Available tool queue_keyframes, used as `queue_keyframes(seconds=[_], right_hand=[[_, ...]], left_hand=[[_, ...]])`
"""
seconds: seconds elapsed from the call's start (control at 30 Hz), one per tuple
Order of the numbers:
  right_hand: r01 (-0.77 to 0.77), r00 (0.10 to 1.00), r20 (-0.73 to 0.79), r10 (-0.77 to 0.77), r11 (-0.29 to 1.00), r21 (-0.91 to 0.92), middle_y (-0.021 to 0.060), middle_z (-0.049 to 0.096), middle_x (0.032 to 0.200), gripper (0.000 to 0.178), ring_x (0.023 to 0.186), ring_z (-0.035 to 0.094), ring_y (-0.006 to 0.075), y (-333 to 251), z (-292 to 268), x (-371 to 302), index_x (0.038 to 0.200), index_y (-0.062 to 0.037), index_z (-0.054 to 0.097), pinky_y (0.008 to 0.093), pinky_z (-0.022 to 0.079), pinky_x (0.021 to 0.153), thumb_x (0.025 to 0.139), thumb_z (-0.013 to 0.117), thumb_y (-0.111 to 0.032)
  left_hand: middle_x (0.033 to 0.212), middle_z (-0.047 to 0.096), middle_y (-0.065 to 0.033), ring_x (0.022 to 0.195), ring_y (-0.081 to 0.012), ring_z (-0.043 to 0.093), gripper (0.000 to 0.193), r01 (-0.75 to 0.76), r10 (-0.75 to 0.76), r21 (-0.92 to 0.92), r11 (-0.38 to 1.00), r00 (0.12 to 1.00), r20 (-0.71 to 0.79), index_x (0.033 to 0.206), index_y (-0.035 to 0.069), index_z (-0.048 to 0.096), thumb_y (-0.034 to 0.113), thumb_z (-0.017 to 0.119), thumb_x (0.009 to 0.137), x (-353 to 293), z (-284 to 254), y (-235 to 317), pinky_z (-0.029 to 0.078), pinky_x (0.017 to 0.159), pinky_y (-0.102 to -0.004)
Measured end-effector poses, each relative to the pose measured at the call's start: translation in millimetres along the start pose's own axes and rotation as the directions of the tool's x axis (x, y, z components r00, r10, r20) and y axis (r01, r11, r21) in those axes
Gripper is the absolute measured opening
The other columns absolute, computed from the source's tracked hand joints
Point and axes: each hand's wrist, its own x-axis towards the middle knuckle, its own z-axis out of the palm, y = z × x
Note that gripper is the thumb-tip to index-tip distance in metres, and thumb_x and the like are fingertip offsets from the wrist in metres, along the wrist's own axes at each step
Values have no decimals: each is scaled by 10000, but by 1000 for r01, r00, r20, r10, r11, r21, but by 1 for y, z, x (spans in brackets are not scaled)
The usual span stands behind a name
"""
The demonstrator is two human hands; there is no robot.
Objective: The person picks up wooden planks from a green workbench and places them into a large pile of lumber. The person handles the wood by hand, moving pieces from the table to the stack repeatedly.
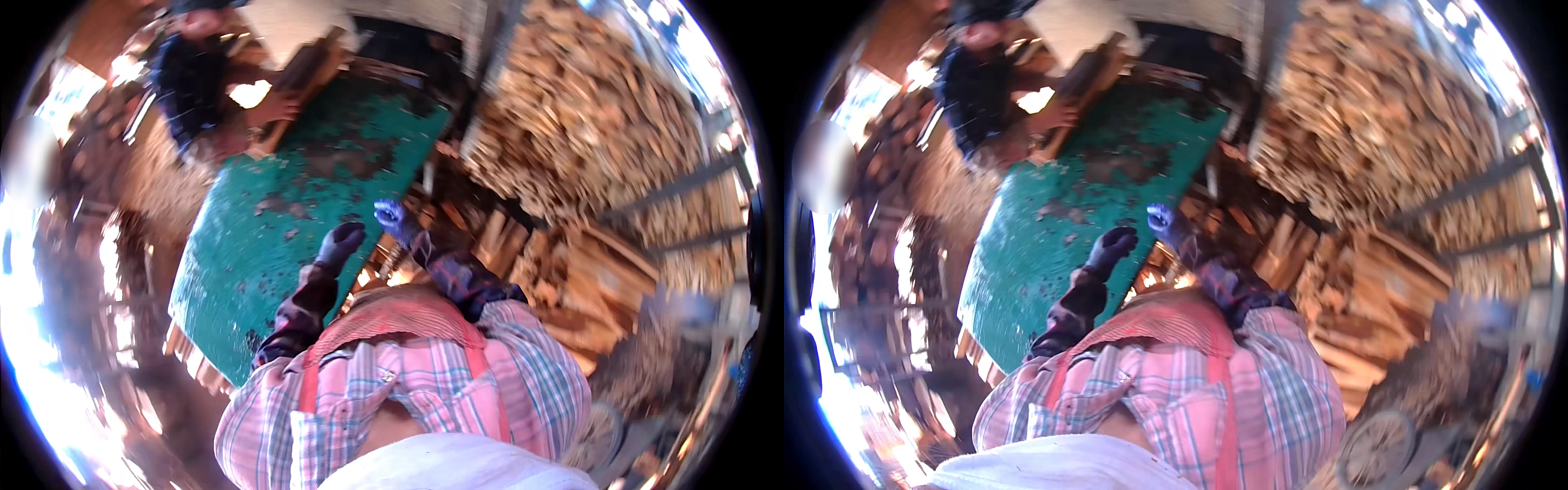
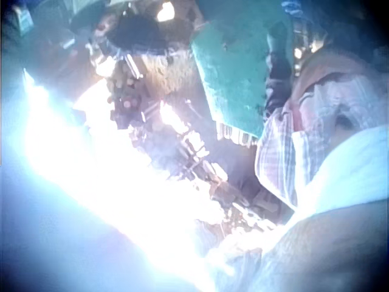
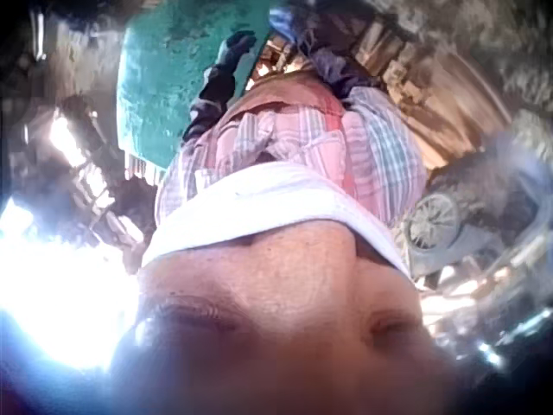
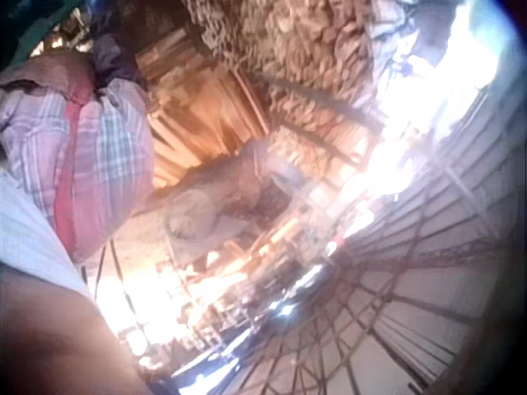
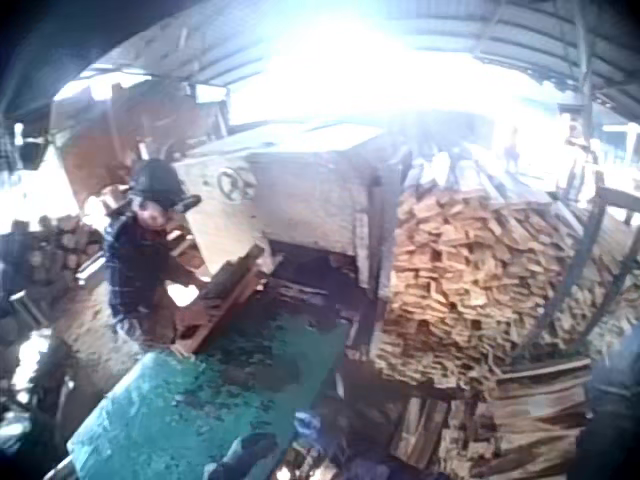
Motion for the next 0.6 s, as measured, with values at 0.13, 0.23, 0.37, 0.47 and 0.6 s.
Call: queue_keyframes(seconds=[0.13, 0.23, 0.37, 0.47, 0.6], right_hand=[[256, 919, 394, -5, 768, -587, 143, 486, 1255, 476, 1150, 472, 310, -60, 38, 27, 1244, -56, 466, 399, 389, 943, 845, 525, -309], [387, 899, 437, 34, 407, -828, 109, 316, 1408, 579, 1302, 295, 270, -33, 37, -2, 1285, -73, 434, 420, 281, 1036, 785, 536, -347], [318, 900, 425, 93, 527, -788, 114, 339, 1398, 579, 1290, 317, 274, -27, 45, 6, 1275, -73, 448, 392, 284, 1041, 782, 541, -362], [267, 858, 460, 228, 567, -779, 167, 344, 1386, 586, 1301, 295, 290, -47, 47, 14, 1286, -8, 423, 359, 227, 1077, 830, 506, -367], [288, 873, 451, 187, 548, -785, 172, 365, 1372, 584, 1298, 305, 287, -47, 48, 14, 1280, -2, 431, 360, 240, 1073, 830, 503, -369]], left_hand=[[1041, 618, -84, 970, -164, 562, 365, -143, 123, -55, 988, 955, -270, 1116, 8, 573, 184, 639, 802, -6, -33, 0, 431, 871, -296], [1069, 615, -128, 998, -216, 574, 437, -97, 97, 21, 995, 911, -401, 1133, 2, 560, 258, 644, 788, -19, -48, -33, 433, 879, -312], [1100, 587, -197, 1037, -303, 561, 574, 193, 111, 538, 820, 870, -481, 1168, 28, 544, 463, 558, 793, -63, -76, -36, 435, 875, -339], [978, 642, -142, 919, -220, 613, 582, 452, -302, 470, 758, 882, -361, 1081, 85, 618, 573, 545, 771, -82, -66, 14, 464, 814, -333], [1040, 625, -156, 984, -287, 595, 542, 282, -16, 681, 676, 930, -368, 1074, 122, 625, 560, 399, 846, -70, -69, -30, 463, 823, -381]])
